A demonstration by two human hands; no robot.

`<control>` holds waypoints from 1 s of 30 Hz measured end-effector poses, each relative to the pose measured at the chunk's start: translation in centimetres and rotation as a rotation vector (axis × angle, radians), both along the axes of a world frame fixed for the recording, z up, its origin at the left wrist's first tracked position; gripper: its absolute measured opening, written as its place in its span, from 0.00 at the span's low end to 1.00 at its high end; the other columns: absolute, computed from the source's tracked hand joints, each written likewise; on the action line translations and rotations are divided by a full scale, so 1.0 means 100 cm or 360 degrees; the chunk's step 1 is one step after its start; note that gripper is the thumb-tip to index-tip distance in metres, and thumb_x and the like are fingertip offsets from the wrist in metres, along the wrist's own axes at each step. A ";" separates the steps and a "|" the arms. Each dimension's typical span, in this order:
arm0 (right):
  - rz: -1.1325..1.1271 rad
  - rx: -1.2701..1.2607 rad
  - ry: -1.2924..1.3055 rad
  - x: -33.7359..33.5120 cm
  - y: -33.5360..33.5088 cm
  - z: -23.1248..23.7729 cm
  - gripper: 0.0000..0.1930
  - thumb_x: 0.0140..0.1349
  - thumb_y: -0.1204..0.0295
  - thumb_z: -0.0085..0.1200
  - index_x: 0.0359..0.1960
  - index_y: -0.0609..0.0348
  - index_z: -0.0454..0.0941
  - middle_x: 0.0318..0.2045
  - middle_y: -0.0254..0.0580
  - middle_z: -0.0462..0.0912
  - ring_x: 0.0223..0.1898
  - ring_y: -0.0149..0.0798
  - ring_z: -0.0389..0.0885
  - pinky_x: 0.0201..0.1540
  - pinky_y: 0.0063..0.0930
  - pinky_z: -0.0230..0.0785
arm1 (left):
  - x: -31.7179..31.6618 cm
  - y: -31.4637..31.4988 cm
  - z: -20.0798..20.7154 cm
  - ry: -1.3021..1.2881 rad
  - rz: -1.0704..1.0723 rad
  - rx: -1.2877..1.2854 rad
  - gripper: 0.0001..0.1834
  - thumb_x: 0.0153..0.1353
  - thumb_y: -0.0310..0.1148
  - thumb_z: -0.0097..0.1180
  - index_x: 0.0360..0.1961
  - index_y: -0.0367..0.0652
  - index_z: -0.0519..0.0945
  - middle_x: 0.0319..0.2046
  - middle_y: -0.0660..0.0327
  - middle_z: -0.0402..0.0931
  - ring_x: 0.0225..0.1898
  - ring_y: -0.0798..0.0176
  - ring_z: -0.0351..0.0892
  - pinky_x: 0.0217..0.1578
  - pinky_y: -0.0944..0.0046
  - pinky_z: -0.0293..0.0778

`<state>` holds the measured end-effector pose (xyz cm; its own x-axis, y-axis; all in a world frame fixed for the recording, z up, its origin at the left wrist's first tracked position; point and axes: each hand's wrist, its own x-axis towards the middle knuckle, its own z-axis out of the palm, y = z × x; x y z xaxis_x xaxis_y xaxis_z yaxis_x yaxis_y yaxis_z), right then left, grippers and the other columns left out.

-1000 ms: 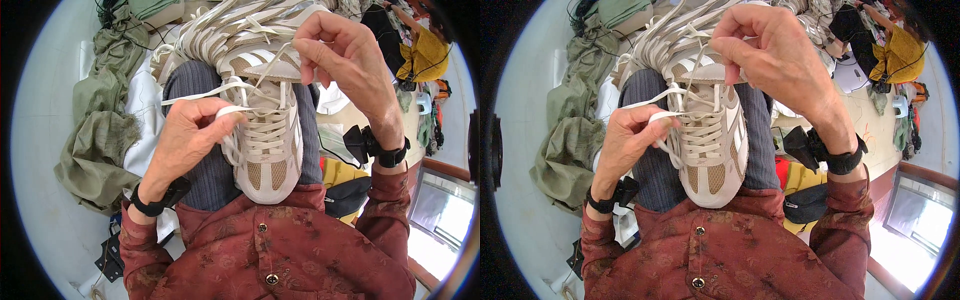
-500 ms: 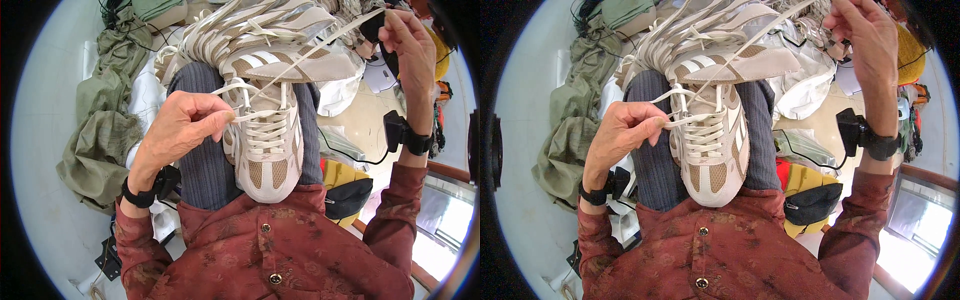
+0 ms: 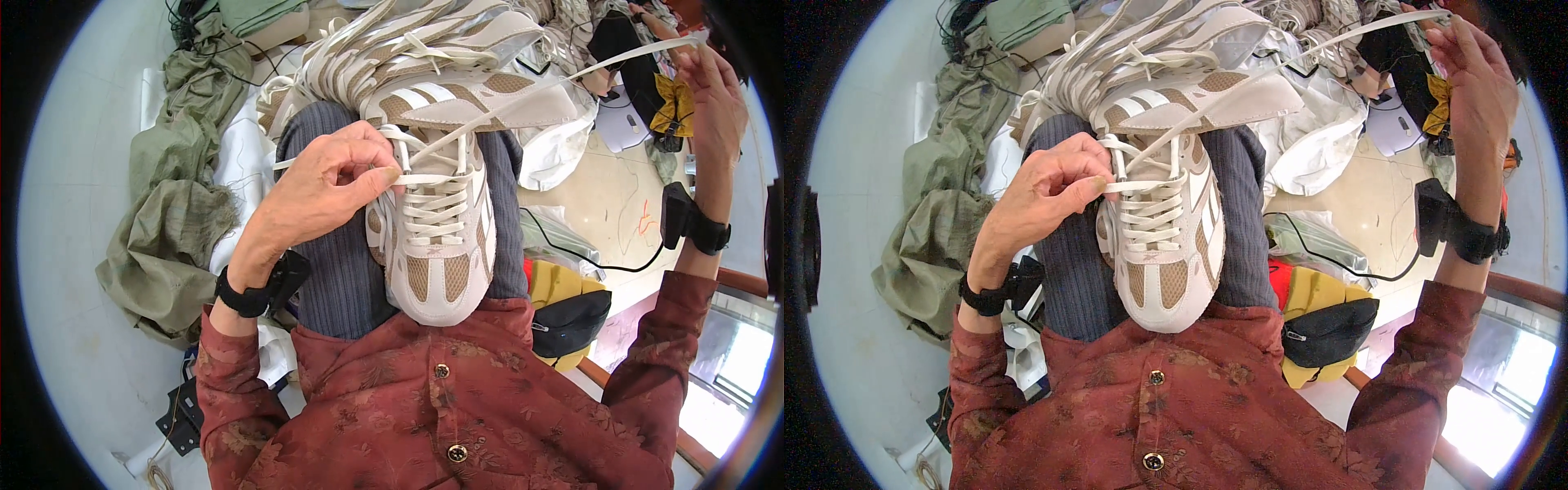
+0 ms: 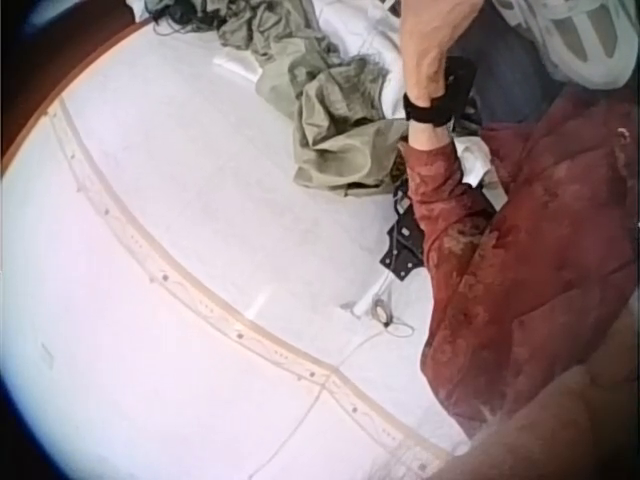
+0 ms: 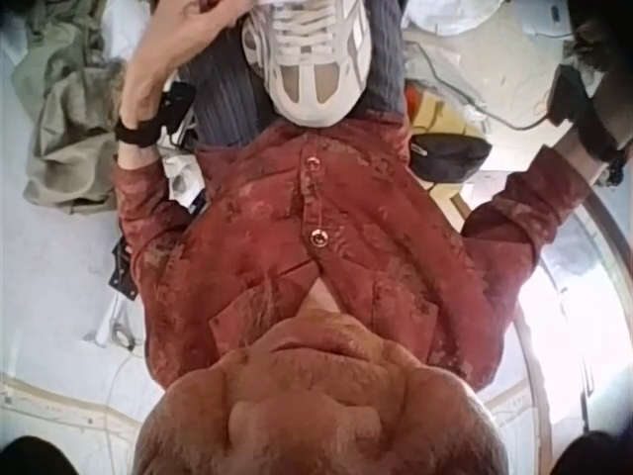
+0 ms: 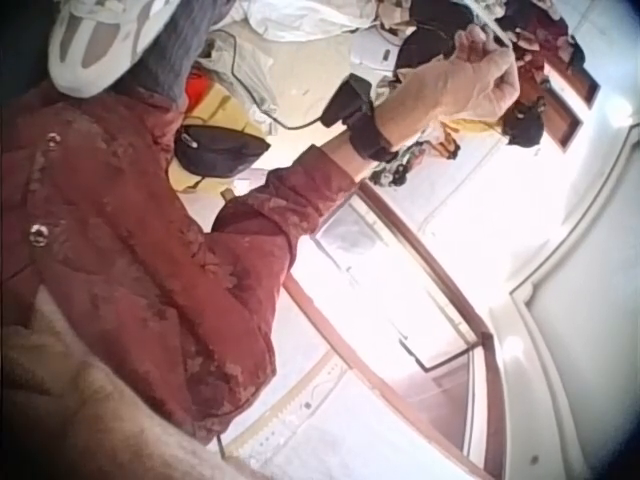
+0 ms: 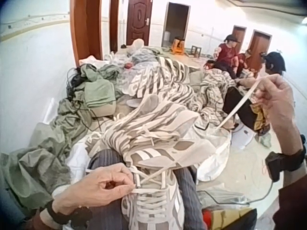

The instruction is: The person is lacing a beige Reebok shoe upper while sitting among piles of shoe components.

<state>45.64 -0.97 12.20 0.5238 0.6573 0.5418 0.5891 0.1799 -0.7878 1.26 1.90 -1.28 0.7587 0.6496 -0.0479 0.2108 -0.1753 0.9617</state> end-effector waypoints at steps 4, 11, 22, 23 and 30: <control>0.0228 0.0193 0.0275 0.021 -0.012 0.016 0.15 0.75 0.71 0.49 0.55 0.69 0.76 0.48 0.54 0.83 0.54 0.45 0.83 0.65 0.35 0.73 | 0.005 -0.003 0.001 0.0032 0.0069 0.0041 0.07 0.66 0.27 0.56 0.35 0.35 0.83 0.38 0.66 0.72 0.30 0.77 0.66 0.29 0.74 0.63; 0.0352 0.0227 0.0984 -0.050 -0.060 0.039 0.21 0.77 0.74 0.41 0.68 0.68 0.64 0.58 0.53 0.75 0.51 0.37 0.83 0.60 0.27 0.75 | 0.008 -0.008 -0.002 -0.0002 0.0276 0.0078 0.07 0.63 0.24 0.58 0.41 0.36 0.82 0.39 0.68 0.74 0.27 0.78 0.67 0.27 0.75 0.63; 0.0778 -0.1060 0.1019 -0.076 -0.120 -0.014 0.13 0.71 0.72 0.51 0.55 0.59 0.74 0.23 0.27 0.71 0.17 0.16 0.59 0.17 0.12 0.54 | 0.021 -0.007 -0.005 0.0028 0.0538 0.0786 0.16 0.55 0.19 0.62 0.46 0.37 0.77 0.36 0.55 0.78 0.25 0.63 0.78 0.29 0.65 0.73; 0.0776 -0.1093 0.0963 -0.085 -0.119 -0.025 0.11 0.71 0.74 0.52 0.53 0.60 0.75 0.22 0.26 0.70 0.17 0.16 0.59 0.18 0.12 0.52 | 0.020 -0.008 -0.002 0.0086 0.0533 0.0563 0.15 0.56 0.20 0.62 0.46 0.36 0.77 0.31 0.56 0.78 0.24 0.62 0.77 0.28 0.64 0.72; 0.0867 -0.1189 0.1052 -0.128 -0.102 -0.098 0.07 0.69 0.76 0.57 0.45 0.65 0.80 0.25 0.31 0.79 0.21 0.19 0.69 0.21 0.13 0.54 | -0.001 -0.010 0.030 0.0343 0.0231 0.0757 0.03 0.60 0.24 0.62 0.31 0.35 0.82 0.22 0.67 0.73 0.21 0.74 0.68 0.23 0.68 0.64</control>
<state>32.88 -11.19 2.42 0.1071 0.9278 -0.3575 0.0054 -0.3601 -0.9329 1.14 0.90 1.74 0.6650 0.7349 0.1326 0.4488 -0.5353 0.7155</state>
